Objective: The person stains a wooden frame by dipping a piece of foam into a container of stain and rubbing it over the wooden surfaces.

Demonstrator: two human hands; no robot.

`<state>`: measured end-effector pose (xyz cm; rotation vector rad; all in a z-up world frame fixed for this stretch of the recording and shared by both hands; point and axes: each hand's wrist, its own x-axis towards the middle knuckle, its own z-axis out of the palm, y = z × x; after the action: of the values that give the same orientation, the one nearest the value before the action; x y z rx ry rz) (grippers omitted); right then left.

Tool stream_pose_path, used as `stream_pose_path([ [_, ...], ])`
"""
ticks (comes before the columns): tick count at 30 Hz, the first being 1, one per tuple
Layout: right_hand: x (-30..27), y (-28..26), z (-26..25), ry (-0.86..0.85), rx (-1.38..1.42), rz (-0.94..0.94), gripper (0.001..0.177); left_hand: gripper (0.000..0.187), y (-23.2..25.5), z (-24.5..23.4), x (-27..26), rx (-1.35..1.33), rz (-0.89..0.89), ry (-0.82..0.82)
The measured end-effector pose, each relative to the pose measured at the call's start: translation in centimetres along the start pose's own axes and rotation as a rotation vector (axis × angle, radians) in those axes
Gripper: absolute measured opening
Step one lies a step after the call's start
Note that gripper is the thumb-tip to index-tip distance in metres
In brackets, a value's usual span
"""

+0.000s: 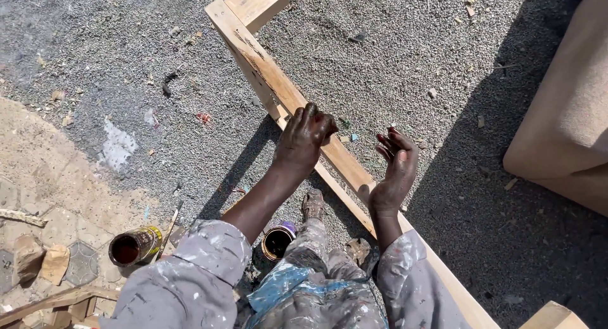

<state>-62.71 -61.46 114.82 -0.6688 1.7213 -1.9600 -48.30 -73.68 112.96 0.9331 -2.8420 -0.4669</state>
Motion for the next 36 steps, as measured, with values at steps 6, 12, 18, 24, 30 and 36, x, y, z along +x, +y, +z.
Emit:
stream_pose_path([
  [6,0.4,-0.3,0.8,-0.038,-0.141,-0.03,0.053,0.047,-23.8,-1.6,9.9,0.129,-0.451,0.313],
  [12,0.5,-0.7,1.9,-0.098,-0.322,-0.044,0.057,0.025,-22.4,-3.7,12.2,0.138,-0.659,0.543],
  [18,3.8,1.0,10.5,-0.267,-0.71,-0.044,0.051,0.045,-5.2,-2.6,3.8,-0.196,-0.379,0.29],
  [24,3.8,3.2,14.7,-0.275,-0.8,0.059,0.05,0.056,-23.3,-3.9,10.2,0.118,-0.499,0.19],
  [30,3.9,2.7,14.5,-0.25,-0.583,-0.099,0.045,0.031,-28.2,-9.5,14.3,-0.062,-0.594,0.467],
  [36,4.1,2.4,14.0,-0.17,-0.376,-0.067,0.055,0.054,-26.2,-6.5,13.0,0.056,-0.6,0.395],
])
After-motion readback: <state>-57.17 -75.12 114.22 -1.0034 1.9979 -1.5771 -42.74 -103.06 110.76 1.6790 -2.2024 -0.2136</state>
